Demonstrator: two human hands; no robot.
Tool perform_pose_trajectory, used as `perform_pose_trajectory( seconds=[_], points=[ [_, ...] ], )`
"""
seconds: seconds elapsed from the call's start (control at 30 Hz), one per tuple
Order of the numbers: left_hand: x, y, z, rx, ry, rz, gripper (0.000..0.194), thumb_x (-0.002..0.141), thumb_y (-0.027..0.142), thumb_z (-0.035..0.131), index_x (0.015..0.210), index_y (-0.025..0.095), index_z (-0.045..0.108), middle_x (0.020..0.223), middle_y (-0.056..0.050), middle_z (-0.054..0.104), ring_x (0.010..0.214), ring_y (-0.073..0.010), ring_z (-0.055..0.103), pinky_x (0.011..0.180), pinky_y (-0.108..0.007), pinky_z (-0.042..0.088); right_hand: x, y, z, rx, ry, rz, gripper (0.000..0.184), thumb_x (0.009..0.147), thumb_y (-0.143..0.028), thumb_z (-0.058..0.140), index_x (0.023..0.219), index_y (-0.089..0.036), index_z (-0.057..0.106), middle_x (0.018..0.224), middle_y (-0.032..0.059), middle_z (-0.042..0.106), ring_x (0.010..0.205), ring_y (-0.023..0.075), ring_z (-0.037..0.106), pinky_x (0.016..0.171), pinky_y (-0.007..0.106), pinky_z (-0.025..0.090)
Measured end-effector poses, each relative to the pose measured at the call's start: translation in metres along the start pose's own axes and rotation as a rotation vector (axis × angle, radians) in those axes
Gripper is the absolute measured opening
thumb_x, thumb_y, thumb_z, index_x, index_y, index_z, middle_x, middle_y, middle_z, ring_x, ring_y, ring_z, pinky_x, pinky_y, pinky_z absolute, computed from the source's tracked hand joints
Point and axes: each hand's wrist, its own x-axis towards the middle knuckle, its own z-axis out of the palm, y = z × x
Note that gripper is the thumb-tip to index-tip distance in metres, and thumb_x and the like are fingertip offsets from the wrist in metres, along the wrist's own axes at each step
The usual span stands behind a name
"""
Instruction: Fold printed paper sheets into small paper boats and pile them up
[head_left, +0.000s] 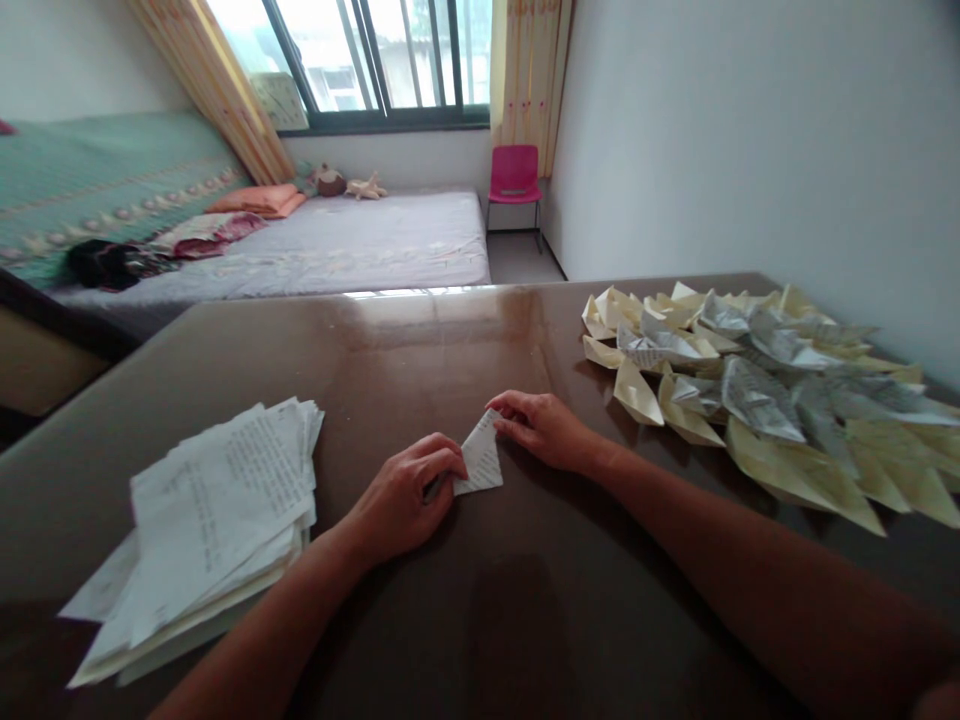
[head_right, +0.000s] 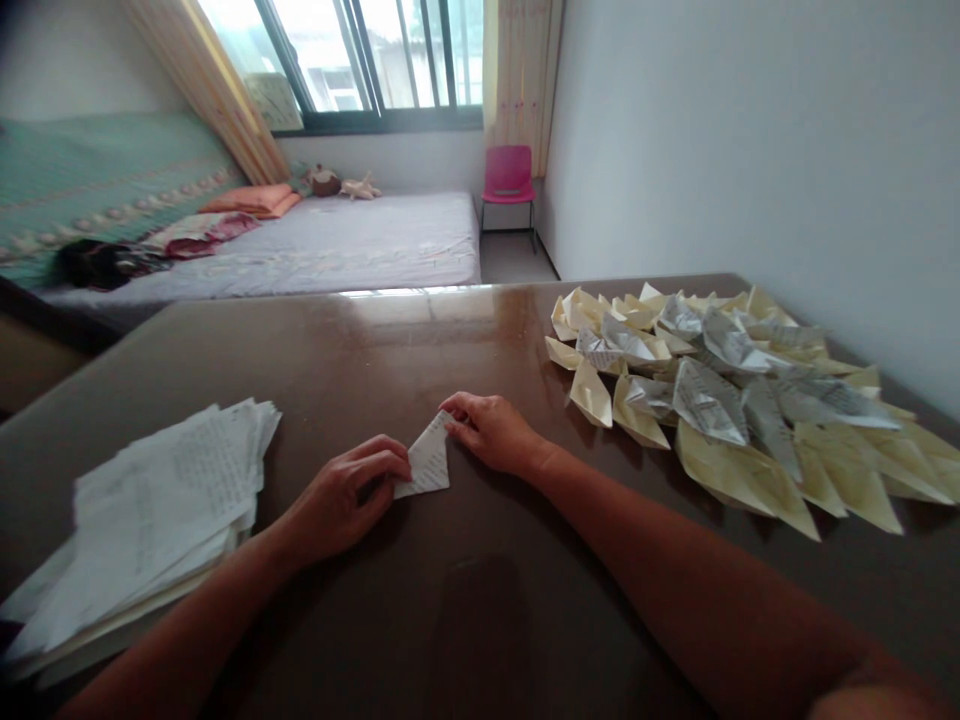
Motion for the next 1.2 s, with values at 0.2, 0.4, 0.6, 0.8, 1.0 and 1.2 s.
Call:
perform_pose_trajectory(
  seconds=[0.2, 0.4, 0.6, 0.8, 1.0, 1.2],
  points=[
    [0.005, 0.008, 0.014, 0.343, 0.096, -0.022, 0.017, 0.091, 0.026, 0.048, 0.102, 0.020, 0.059, 0.102, -0.006, 0.061, 0.097, -0.0211, 0.053, 0.084, -0.036, 0.049, -0.003, -0.009, 0.006, -0.051, 0.012, 0.074, 0.023, 0.085, -0.025, 0.055, 0.106, -0.018, 0.063, 0.086, 0.0033, 0.070, 0.077, 0.0139, 0.064, 0.071, 0.024, 0.044],
    [0.006, 0.015, 0.026, 0.429, 0.101, -0.064, 0.028, 0.090, 0.037, 0.052, 0.111, 0.018, 0.052, 0.105, -0.008, 0.059, 0.097, -0.0221, 0.056, 0.084, -0.037, 0.052, -0.005, -0.017, 0.005, -0.046, -0.081, 0.058, 0.024, 0.090, -0.029, 0.049, 0.105, -0.020, 0.065, 0.090, 0.0034, 0.071, 0.082, 0.0146, 0.064, 0.073, 0.025, 0.044],
    [0.005, 0.017, 0.025, 0.488, 0.075, -0.079, 0.017, 0.091, 0.023, 0.046, 0.106, 0.018, 0.053, 0.101, -0.007, 0.060, 0.094, -0.0216, 0.056, 0.080, -0.035, 0.052, -0.001, -0.011, -0.001, 0.105, -0.034, 0.063, 0.019, 0.087, -0.017, 0.050, 0.098, -0.016, 0.065, 0.087, 0.0031, 0.070, 0.075, 0.0116, 0.063, 0.071, 0.023, 0.046],
    [0.005, 0.016, 0.027, 0.495, 0.070, -0.123, 0.018, 0.092, 0.024, 0.043, 0.106, 0.019, 0.053, 0.096, -0.005, 0.061, 0.092, -0.0211, 0.056, 0.078, -0.034, 0.051, 0.001, -0.001, 0.000, 0.226, -0.048, 0.147, 0.015, 0.080, -0.019, 0.061, 0.094, -0.015, 0.063, 0.080, 0.0027, 0.071, 0.067, 0.0120, 0.064, 0.062, 0.022, 0.048],
    [0.006, 0.016, 0.026, 0.478, 0.058, -0.152, 0.023, 0.092, 0.023, 0.044, 0.113, 0.019, 0.051, 0.099, -0.005, 0.061, 0.094, -0.0213, 0.055, 0.078, -0.034, 0.051, -0.001, -0.004, 0.004, 0.275, 0.003, 0.084, 0.017, 0.079, -0.014, 0.061, 0.096, -0.018, 0.060, 0.087, 0.0035, 0.073, 0.078, 0.0138, 0.069, 0.070, 0.024, 0.052],
    [0.007, 0.016, 0.027, 0.463, 0.056, -0.158, 0.022, 0.091, 0.023, 0.045, 0.112, 0.019, 0.051, 0.100, -0.005, 0.061, 0.095, -0.0214, 0.055, 0.080, -0.035, 0.051, -0.004, -0.001, 0.008, 0.176, 0.004, -0.026, 0.018, 0.082, -0.013, 0.059, 0.098, -0.021, 0.059, 0.089, 0.0012, 0.074, 0.085, 0.0142, 0.069, 0.076, 0.025, 0.051]
  ],
)
